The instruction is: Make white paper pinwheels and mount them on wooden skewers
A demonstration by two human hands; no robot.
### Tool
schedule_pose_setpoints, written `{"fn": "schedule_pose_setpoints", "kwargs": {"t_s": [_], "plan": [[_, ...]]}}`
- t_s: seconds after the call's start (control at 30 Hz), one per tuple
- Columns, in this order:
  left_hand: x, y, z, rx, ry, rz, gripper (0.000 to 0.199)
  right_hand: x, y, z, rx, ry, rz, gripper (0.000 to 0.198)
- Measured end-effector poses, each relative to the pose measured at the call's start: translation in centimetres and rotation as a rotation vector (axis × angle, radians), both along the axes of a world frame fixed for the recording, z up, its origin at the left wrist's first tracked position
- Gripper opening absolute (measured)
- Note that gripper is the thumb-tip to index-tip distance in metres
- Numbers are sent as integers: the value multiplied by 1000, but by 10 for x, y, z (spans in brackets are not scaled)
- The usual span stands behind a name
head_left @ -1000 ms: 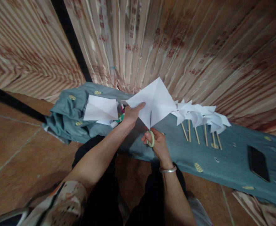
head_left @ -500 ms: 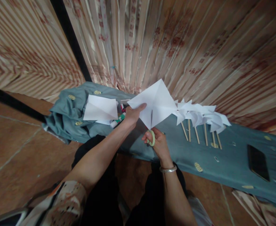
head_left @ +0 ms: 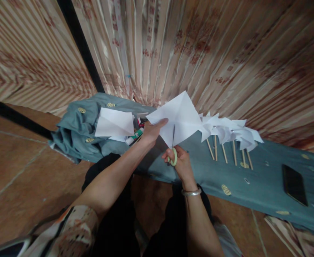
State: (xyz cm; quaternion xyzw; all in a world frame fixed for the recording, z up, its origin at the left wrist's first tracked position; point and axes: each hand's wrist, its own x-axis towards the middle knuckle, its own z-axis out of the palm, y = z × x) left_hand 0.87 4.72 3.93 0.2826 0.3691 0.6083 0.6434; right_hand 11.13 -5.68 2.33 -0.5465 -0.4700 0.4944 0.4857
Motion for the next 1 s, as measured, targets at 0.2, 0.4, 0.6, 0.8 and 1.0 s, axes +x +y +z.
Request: {"fn": "schedule_pose_setpoints", "kwargs": {"t_s": [0.2, 0.4, 0.6, 0.8, 1.0], "plan": [[0, 1, -1, 7, -4, -3, 37, -1, 1, -2, -6, 3, -19, 42], [-1, 0, 1, 1, -16, 1, 35, 0, 1, -2, -22, 2, -20, 41], [-1, 0, -1, -11, 14, -5, 37, -1, 1, -4, -30, 21, -44, 43], [-1, 0, 0, 0, 23, 1, 37, -2, 3, -5, -31, 22, -45, 44], [-1, 1, -3, 23, 34, -2, 35, 0, 1, -7, -42, 48, -12, 43]]}}
